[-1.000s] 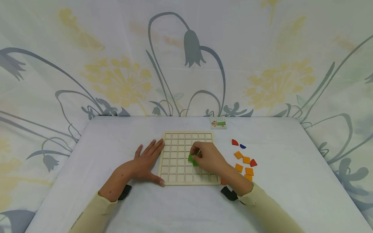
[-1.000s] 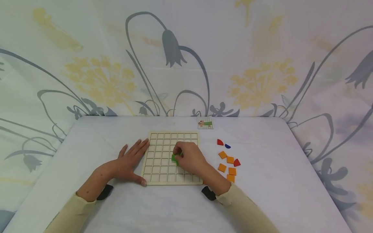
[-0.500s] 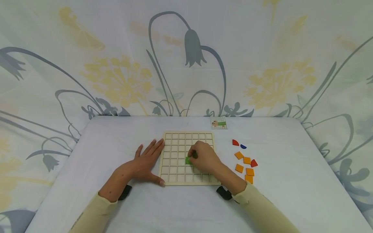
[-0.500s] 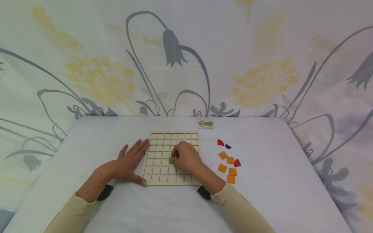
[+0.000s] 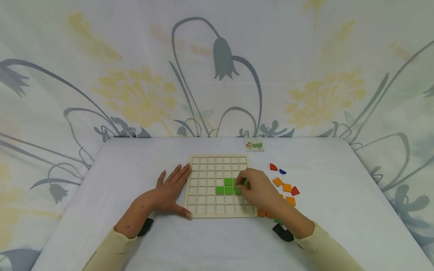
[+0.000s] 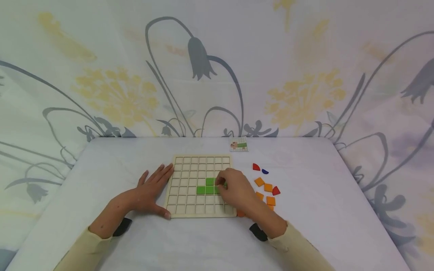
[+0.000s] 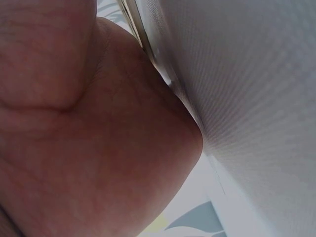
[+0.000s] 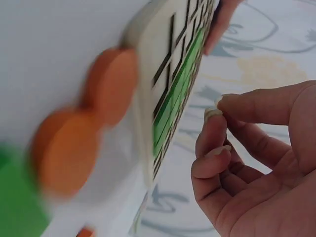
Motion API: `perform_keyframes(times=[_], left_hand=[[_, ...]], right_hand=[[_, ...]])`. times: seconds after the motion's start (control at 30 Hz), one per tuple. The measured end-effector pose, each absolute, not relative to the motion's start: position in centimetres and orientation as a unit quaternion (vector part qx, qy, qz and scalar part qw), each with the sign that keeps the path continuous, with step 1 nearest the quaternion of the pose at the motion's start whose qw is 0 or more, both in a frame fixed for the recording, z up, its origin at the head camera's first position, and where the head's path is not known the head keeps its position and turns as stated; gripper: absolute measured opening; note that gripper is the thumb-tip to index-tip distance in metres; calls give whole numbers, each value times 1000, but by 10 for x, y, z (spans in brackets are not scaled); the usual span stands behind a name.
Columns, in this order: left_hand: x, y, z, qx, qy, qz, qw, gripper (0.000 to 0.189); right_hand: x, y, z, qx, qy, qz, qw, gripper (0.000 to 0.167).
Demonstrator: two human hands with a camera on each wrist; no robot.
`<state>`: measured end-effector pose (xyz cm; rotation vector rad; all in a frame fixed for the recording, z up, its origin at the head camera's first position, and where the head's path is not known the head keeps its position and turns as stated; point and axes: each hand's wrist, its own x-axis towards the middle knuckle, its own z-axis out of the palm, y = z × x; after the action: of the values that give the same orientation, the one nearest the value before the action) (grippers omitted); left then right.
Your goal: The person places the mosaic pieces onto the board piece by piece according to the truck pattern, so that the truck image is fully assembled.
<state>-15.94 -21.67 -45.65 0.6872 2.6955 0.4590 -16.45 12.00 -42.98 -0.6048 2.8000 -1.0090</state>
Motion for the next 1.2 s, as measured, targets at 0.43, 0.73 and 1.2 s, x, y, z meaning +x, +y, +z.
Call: perform_keyframes(times=[0.43, 0.73, 1.2], left_hand=[[-159, -218, -457, 234, 946, 158, 162, 146], [-159, -217, -455, 237, 945, 160, 162, 146], [-159, -217, -457, 239, 944, 162, 159, 147]], right_hand=[[-116, 201, -425, -150, 954, -250, 69, 16], [-97, 215, -434, -122, 962, -224, 102, 28], [-96, 214, -434, -120, 960, -234, 100, 35]])
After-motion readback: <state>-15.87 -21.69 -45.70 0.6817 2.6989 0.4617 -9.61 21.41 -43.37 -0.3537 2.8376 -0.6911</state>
